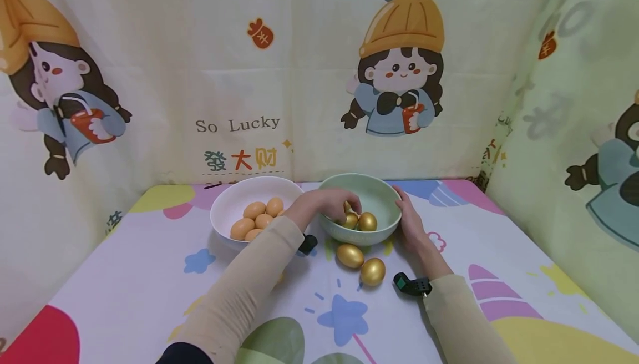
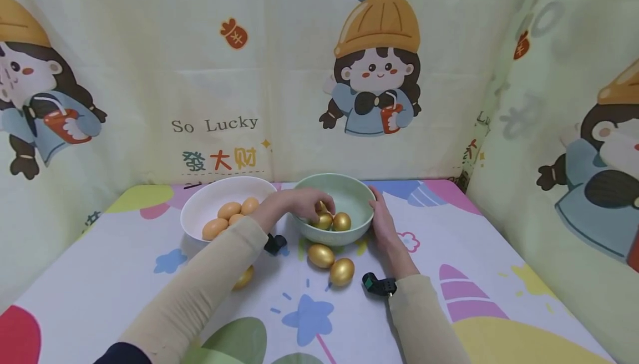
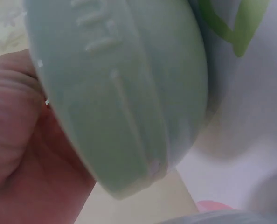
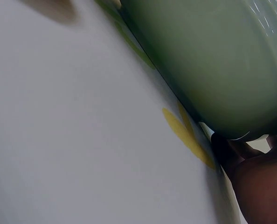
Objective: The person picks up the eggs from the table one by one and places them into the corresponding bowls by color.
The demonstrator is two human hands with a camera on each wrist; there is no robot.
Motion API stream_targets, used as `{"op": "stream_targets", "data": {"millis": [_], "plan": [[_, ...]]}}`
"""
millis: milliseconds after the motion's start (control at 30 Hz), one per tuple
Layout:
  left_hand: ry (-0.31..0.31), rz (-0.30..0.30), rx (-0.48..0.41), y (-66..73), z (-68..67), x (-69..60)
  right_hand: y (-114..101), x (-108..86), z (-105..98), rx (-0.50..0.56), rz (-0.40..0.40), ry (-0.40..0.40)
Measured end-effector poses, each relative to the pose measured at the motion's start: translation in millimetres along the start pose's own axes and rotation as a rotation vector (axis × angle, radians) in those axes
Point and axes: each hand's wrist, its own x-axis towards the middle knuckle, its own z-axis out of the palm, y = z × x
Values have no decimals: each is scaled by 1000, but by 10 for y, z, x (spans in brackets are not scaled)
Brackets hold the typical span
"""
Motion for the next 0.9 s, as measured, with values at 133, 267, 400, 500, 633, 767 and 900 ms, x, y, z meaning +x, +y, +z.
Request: {"op": "stream_targets", "data": {"millis": [133, 267, 400, 500, 633, 767, 900], "plan": [[46, 78, -56, -37, -32, -65, 7, -8, -3, 8, 14, 17], [115, 151, -88, -36, -69, -197, 8, -15, -13, 7, 20, 20], [174, 185, -104, -20, -69, -373, 5, -12, -25, 7, 13, 13], [205, 212, -129, -6, -42, -518, 0, -14, -22, 11, 12, 6], [247, 230, -134, 43, 6, -731, -2, -17, -20, 17, 14, -2], [266, 261, -129, 85, 55, -938, 0, -11, -19, 16, 19, -9], [268, 288, -84, 91, 111, -1132, 3, 2, -11, 20, 22, -15]]}}
